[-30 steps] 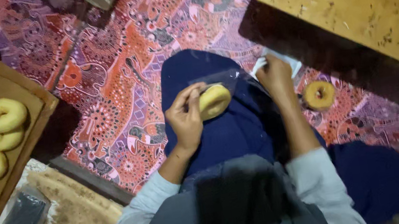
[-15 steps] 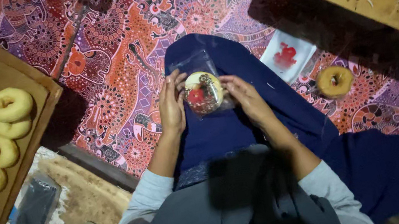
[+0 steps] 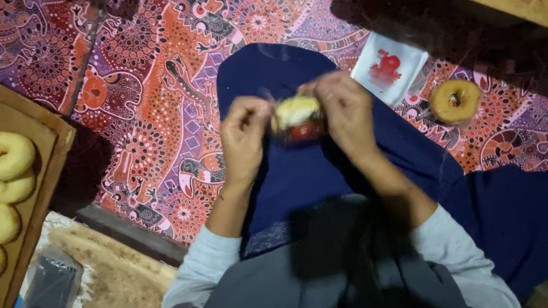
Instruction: The person sits on the floor and repeatedly picks up donuts from a wooden board, places them into clear plastic bags, and arranges the packaged donuts into a white plastic crate. The process is repeated for multiple donuts.
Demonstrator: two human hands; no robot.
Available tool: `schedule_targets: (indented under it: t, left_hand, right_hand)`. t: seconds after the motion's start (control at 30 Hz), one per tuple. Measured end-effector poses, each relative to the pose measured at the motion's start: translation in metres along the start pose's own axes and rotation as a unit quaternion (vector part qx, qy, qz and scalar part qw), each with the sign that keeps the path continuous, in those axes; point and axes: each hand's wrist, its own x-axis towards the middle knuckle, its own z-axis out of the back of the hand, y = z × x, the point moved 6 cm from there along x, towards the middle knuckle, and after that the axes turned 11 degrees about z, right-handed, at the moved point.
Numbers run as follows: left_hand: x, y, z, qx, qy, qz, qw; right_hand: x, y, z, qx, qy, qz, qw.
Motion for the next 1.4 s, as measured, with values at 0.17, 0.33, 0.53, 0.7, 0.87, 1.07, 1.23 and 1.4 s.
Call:
schedule_targets:
  t: [0.17,0.33,0.53,0.7,0.87,1.07,1.23,1.4]
  left_hand:
    - [-0.005,-0.021,-0.005,-0.111,-0.055,-0.059,0.99]
    - [-0.005,-0.019,-0.002,0.248,-0.124,-0.1,0.955]
    - [0.019,0.02,-0.066,0.202,-0.051,-0.081,0.975]
    - [0.065,0.073,-0.214,0.202,0.124,-0.085,0.968]
    - [0.144,0.147,-0.291,0.353,0.176,-0.153,0.906]
    - [0.169,0.235,-0.294,0.53,0.262,-0.096,0.801]
    - [0.167,0.249,-0.287,0.53,0.238,-0.152,0.8]
    - [0.168,0.241,-0.296,0.549,0.274,-0.143,0.776]
  right_hand:
    - [0.01,0.02,0.009,-0.171,-0.05,0.077,0.981]
    - [-0.026,-0.043,0.009,-0.145,0.013,-0.086,0.985]
    - [-0.068,-0.135,0.079,-0.136,-0.033,-0.107,0.984]
    - [-0.086,-0.196,0.204,-0.099,-0.173,-0.313,0.929]
    - [-0.105,-0.182,0.29,-0.254,-0.213,-0.244,0.911]
    - [-0.095,-0.164,0.305,-0.602,-0.065,-0.182,0.775]
    - [-0.059,-0.172,0.272,-0.522,-0.069,-0.129,0.84]
    - [-0.036,-0.176,0.238,-0.45,-0.071,-0.142,0.879]
